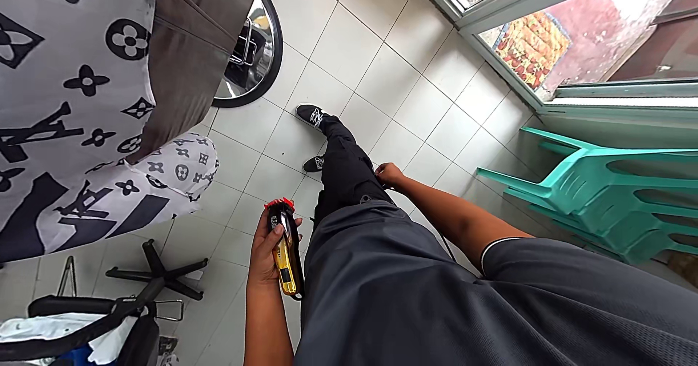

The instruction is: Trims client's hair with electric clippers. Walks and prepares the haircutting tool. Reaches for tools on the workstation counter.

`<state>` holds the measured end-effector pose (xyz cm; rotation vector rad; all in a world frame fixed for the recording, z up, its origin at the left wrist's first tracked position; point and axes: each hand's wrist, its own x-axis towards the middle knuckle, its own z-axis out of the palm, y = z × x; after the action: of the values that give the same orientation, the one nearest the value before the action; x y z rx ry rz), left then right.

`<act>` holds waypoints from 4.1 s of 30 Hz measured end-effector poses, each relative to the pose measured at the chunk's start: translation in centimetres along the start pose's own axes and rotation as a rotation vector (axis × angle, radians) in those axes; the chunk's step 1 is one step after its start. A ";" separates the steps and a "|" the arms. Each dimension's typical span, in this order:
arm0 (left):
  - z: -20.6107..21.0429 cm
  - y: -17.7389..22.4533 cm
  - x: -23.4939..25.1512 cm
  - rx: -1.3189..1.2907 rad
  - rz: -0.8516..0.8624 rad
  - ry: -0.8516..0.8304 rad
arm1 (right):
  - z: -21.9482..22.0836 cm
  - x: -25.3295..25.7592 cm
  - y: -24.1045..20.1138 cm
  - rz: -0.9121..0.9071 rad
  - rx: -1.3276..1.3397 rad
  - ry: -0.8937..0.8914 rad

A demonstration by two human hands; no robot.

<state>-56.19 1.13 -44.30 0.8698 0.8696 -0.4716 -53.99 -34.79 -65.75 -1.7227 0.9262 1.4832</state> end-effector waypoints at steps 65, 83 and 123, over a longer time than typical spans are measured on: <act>21.7 25.2 -1.2 1.015 1.506 0.294 | -15.5 -40.0 -38.5 -1.693 -0.785 0.042; 26.2 36.3 5.2 1.793 1.243 -0.112 | -14.7 -44.4 -45.3 -1.690 -0.011 0.140; 26.0 54.4 -8.1 1.683 1.275 0.931 | -10.7 -44.3 -60.9 -1.527 -0.343 -0.743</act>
<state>-12.23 11.44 -3.52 3.0421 0.3271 0.5931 -0.99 -8.35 -18.05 -1.2239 -0.9426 0.9482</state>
